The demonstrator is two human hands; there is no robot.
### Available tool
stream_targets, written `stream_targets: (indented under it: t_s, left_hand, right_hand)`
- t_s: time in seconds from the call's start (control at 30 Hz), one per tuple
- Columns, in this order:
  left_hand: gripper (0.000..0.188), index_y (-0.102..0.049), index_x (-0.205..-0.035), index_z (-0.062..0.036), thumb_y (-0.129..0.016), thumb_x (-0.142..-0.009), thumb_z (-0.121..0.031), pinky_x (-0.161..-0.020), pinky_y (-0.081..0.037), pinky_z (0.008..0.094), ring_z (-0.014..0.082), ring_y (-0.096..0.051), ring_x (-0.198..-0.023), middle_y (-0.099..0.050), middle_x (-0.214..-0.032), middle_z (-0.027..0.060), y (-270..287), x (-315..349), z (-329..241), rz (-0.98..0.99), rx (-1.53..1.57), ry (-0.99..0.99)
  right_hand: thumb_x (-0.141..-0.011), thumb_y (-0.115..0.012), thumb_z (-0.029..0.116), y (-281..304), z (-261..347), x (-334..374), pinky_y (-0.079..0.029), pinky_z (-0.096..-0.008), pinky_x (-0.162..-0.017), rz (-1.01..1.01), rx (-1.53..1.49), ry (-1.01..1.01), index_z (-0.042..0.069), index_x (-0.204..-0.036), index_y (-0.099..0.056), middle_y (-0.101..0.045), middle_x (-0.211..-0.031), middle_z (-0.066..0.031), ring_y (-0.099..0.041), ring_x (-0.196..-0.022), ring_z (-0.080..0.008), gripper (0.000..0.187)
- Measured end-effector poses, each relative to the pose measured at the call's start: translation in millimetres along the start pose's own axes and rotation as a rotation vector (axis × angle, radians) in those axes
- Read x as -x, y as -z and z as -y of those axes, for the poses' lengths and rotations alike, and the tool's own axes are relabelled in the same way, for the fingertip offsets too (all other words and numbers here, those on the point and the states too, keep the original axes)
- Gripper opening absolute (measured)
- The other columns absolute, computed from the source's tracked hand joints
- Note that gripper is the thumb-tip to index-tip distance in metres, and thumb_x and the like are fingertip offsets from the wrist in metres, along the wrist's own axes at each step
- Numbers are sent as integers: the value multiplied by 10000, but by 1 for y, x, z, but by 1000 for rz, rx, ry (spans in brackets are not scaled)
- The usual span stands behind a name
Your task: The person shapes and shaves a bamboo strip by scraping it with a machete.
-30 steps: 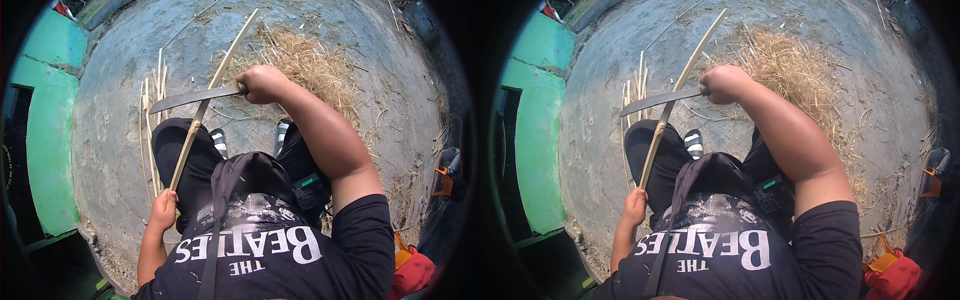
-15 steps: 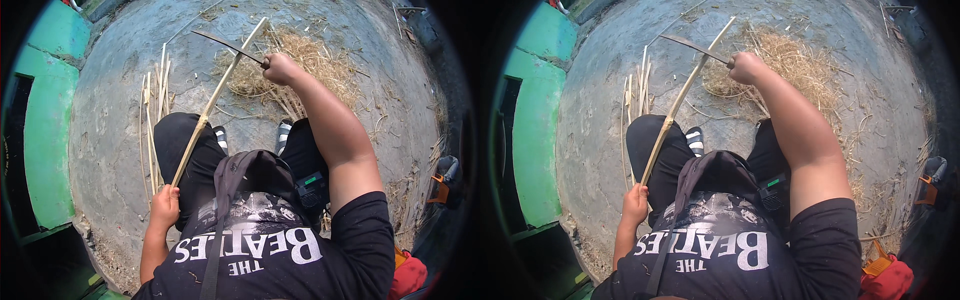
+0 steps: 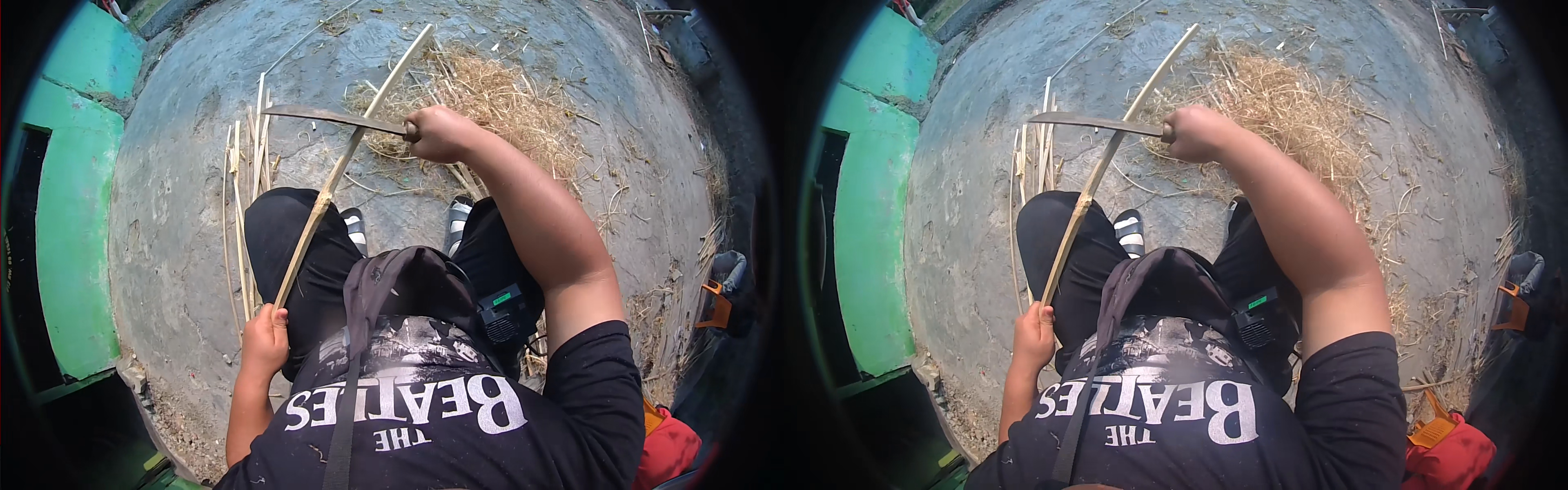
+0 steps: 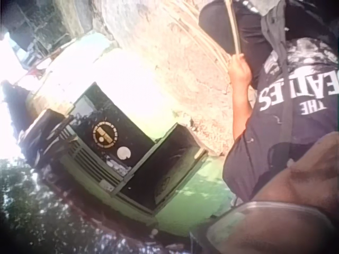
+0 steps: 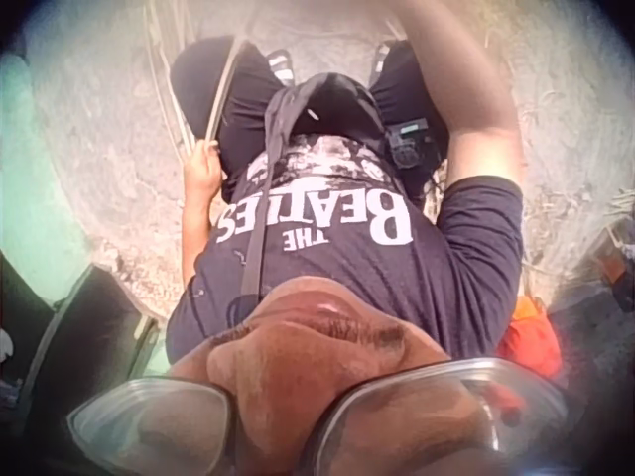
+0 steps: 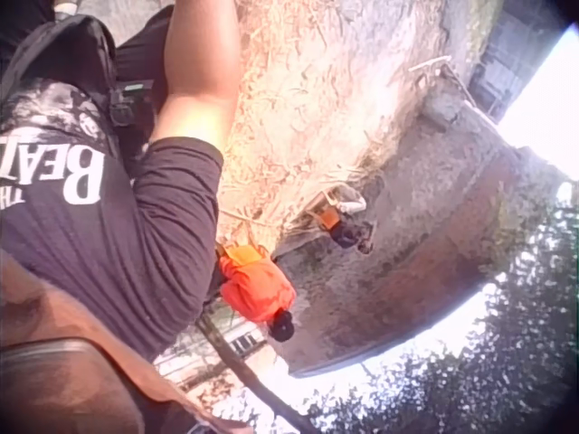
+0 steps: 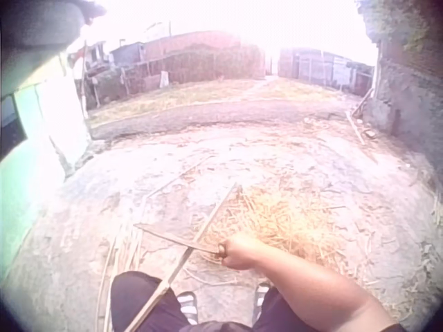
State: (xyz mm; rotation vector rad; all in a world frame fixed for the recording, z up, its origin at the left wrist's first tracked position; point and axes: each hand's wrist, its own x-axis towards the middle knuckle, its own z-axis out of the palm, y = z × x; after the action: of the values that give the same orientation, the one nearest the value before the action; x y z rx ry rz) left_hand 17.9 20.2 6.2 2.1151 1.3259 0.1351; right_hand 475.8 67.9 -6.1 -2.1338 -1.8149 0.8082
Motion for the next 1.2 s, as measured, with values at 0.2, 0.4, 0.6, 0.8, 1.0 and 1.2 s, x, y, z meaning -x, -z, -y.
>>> stream_targets:
  t_s: [0.2,0.4,0.6,0.8,1.0,1.2]
  left_hand:
    - [455,-526,-810,1,-492,-1085,-360,-533,-407,476,445,-583,-595,-560,-625,210,-8,2,0,-100,-114,-104]
    - [393,-534,-836,-18,-530,-1064,-338,-566,-427,539,505,-585,-671,-581,-678,248,-6,6,-6,-89,-172,-30]
    - [392,-533,-843,-13,-527,-1067,-335,-563,-423,531,495,-591,-669,-583,-678,241,-12,3,1,-143,-144,-81]
    - [378,-542,-851,-30,-532,-1061,-344,-575,-440,554,500,-604,-693,-606,-699,237,-8,4,-5,-129,-223,-70]
    - [373,-550,-858,-40,-533,-1059,-353,-581,-447,556,495,-610,-694,-612,-699,231,-9,4,-4,-142,-238,-70]
    - [379,-545,-851,-34,-527,-1062,-348,-579,-442,553,497,-603,-687,-605,-693,233,-16,5,4,-165,-192,-74]
  right_hand:
    - [-815,-644,170,10,9,-6,-559,-465,-875,26,14,-54,95,-1025,-730,-737,-1031,-169,-700,-983,-371,239]
    - [-802,-642,162,-8,33,7,-562,-466,-873,3,139,42,82,-1019,-728,-731,-999,-175,-702,-994,-364,247]
    - [-836,-637,171,3,7,-5,-567,-466,-856,-55,3,-85,98,-1007,-731,-738,-994,-171,-705,-967,-362,208]
    - [-822,-640,163,-7,28,11,-560,-479,-821,-37,188,106,89,-1001,-724,-726,-934,-169,-699,-912,-369,211]
    - [-827,-644,157,14,-10,-6,-565,-453,-864,-88,-64,-184,89,-1027,-745,-741,-1023,-170,-711,-974,-341,234]
    - [-807,-653,175,5,26,13,-565,-456,-875,-29,103,95,109,-1011,-743,-732,-989,-162,-702,-1000,-363,232]
